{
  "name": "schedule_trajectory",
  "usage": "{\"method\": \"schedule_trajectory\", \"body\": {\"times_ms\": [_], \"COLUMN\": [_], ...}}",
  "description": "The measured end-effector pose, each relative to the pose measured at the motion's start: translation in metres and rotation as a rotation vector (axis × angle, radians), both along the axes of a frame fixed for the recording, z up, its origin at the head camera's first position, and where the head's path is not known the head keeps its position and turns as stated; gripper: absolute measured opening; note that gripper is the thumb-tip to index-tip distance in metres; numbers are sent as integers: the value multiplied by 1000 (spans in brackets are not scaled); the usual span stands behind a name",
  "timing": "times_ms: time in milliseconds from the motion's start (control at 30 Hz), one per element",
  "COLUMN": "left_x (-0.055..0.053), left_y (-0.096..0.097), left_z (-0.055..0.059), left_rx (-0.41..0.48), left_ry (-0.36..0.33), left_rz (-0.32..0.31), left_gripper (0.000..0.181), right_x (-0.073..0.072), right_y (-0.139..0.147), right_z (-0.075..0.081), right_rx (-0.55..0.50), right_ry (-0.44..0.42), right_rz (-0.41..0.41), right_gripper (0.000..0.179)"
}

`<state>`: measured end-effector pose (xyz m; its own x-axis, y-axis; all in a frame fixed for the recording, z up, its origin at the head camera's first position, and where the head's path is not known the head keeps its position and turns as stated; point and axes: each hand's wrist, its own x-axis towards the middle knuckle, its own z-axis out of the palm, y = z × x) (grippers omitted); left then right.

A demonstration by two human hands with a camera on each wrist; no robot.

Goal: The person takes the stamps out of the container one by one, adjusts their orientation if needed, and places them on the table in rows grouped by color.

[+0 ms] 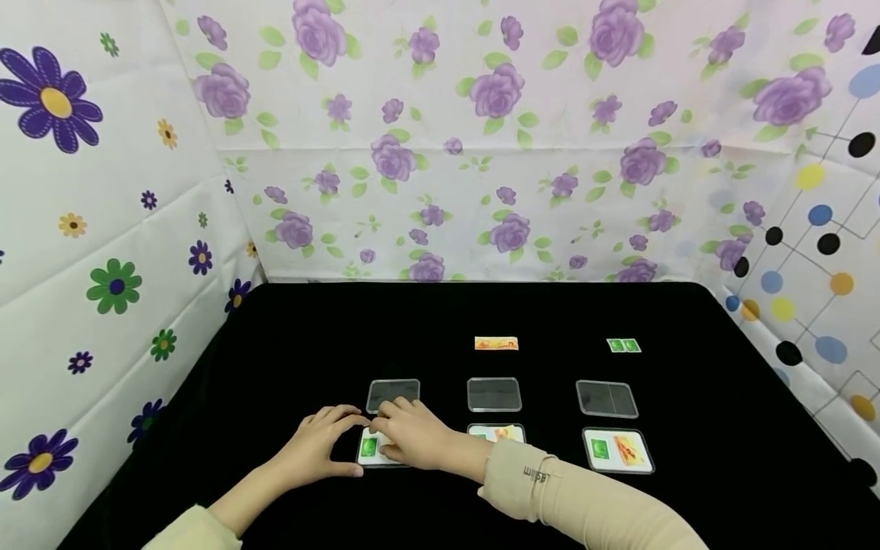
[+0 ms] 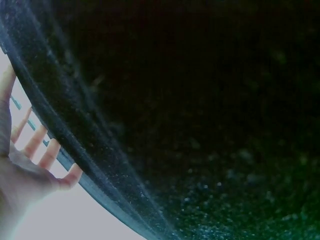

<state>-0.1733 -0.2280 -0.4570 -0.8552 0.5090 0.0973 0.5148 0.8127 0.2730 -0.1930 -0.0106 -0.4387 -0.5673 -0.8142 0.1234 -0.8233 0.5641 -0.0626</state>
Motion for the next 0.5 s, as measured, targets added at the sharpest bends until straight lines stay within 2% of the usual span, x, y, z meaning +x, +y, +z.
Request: {"method": "schedule_trajectory", "body": {"times_ms": [167,367,500], "left_x": [-1,1,2], "left_y": [1,2,5], "left_z": [1,2,3], "left_rx": [5,7,17], "left_ry": [2,-10,-25], "left_rz": [11,22,17], "left_gripper": [69,74,74], "right_x": [2,5,6], "right_y": [-5,-12,-15], "right_z": [-2,0,-1], "right_rx": [10,26,20], "right_ry": [2,89,98], "right_rz": [-6,-37,-63], "right_gripper": [32,32,31]}}
